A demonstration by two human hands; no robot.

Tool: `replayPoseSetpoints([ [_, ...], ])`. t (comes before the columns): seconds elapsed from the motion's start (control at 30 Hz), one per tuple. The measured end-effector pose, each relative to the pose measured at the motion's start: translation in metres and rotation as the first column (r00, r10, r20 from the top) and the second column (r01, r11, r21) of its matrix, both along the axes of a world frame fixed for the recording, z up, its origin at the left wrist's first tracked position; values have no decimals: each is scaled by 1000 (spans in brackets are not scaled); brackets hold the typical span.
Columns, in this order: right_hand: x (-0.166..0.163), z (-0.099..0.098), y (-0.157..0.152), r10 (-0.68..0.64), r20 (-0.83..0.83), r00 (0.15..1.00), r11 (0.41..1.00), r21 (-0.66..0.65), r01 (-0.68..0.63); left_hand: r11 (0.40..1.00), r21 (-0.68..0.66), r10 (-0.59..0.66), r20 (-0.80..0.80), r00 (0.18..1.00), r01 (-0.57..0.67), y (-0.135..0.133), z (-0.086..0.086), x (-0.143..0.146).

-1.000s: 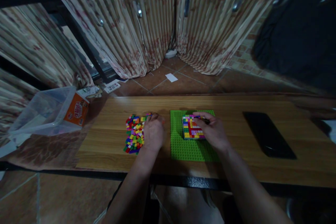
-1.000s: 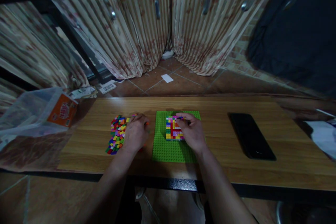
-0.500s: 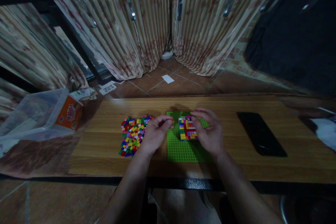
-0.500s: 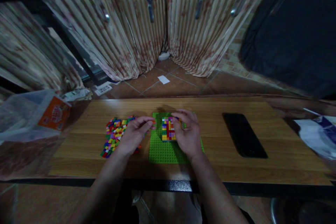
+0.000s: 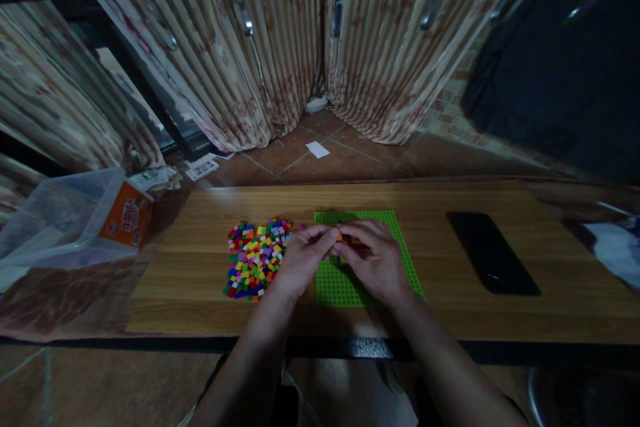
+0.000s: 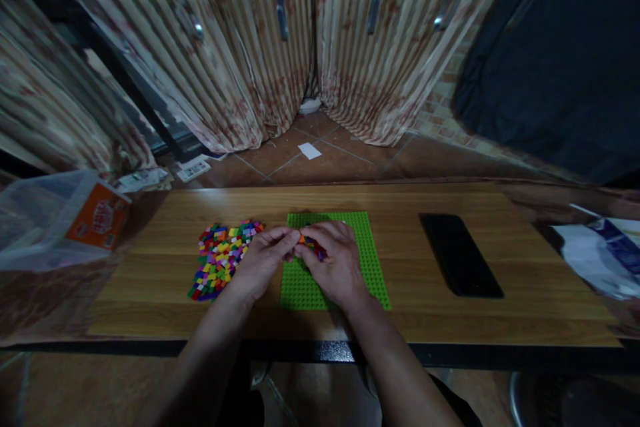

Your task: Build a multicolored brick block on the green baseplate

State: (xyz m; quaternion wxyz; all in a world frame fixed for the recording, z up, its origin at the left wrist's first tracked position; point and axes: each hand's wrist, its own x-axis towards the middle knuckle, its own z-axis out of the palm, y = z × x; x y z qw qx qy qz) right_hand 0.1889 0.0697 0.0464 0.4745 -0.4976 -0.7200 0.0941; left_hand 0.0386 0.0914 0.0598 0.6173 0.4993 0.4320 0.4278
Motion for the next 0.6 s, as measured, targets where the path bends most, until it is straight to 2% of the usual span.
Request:
replayPoseSetpoints([
  [0.23,-1,0,-2,-5,29,1000,1000,10,5,1000,-25,-15,-3,1000,15,-2,5,2],
  [0.6,-1,0,-1,-9,56,998,1000,6,8,998,-36,45,9,999,-45,-1,0,4],
])
